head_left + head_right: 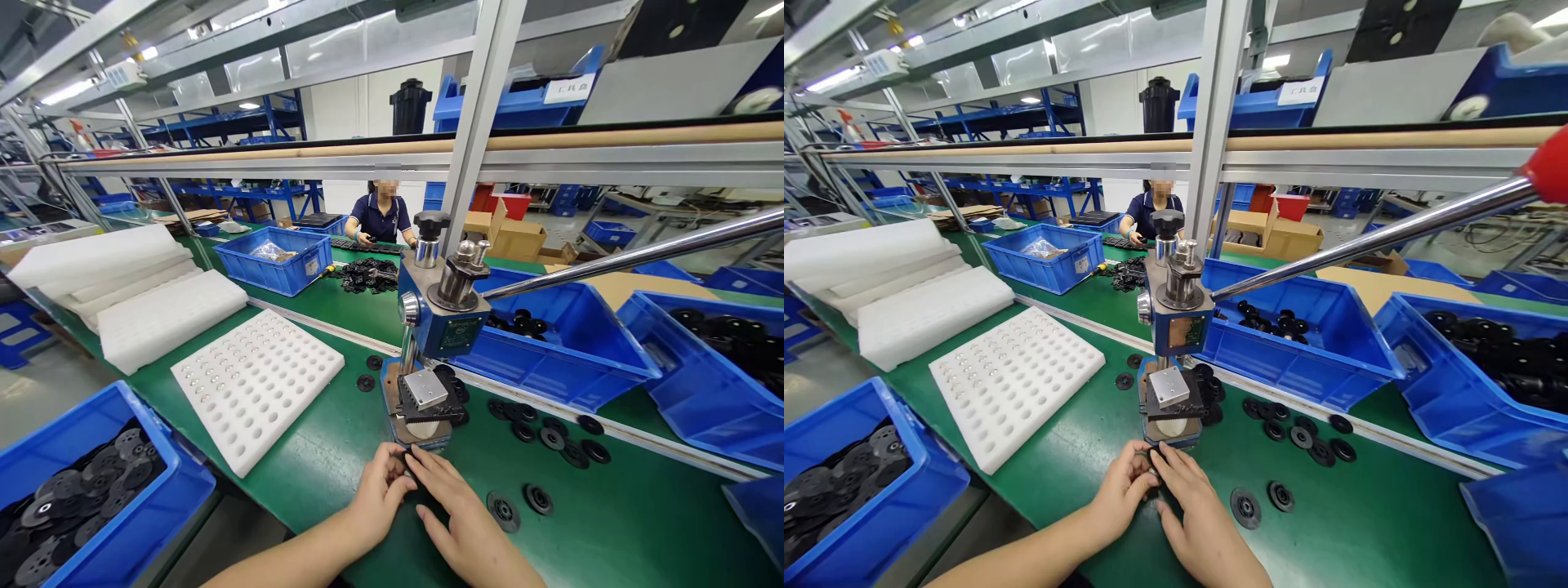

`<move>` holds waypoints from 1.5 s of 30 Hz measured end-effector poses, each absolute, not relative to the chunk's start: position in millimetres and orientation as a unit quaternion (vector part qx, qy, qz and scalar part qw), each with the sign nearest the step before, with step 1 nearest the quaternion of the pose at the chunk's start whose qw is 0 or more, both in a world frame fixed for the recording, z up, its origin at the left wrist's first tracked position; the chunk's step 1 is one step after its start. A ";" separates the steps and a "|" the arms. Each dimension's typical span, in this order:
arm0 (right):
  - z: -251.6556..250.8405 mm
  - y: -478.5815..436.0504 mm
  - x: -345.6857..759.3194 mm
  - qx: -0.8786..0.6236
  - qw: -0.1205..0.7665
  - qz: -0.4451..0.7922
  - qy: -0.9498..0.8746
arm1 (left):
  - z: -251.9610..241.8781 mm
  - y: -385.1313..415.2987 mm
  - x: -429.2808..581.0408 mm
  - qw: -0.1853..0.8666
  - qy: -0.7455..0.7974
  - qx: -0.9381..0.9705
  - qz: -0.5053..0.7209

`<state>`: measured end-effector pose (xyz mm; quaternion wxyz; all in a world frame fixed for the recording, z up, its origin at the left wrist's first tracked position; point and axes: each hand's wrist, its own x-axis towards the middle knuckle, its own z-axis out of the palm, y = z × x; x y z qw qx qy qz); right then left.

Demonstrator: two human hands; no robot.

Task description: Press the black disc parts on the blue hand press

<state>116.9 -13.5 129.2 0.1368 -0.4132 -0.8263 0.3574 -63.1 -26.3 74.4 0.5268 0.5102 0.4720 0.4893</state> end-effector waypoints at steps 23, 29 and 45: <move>100.0 41.2 236.7 -0.720 0.048 0.178 -0.669 | 87.5 -21.2 -65.8 0.446 0.521 0.577 0.443; 98.6 31.8 192.6 -0.658 0.097 0.186 -0.723 | 92.7 -23.8 -67.2 0.434 0.496 0.600 0.452; 123.8 6.6 148.5 -0.614 0.017 0.202 -0.762 | 86.6 -24.7 -67.7 0.389 0.502 0.643 0.428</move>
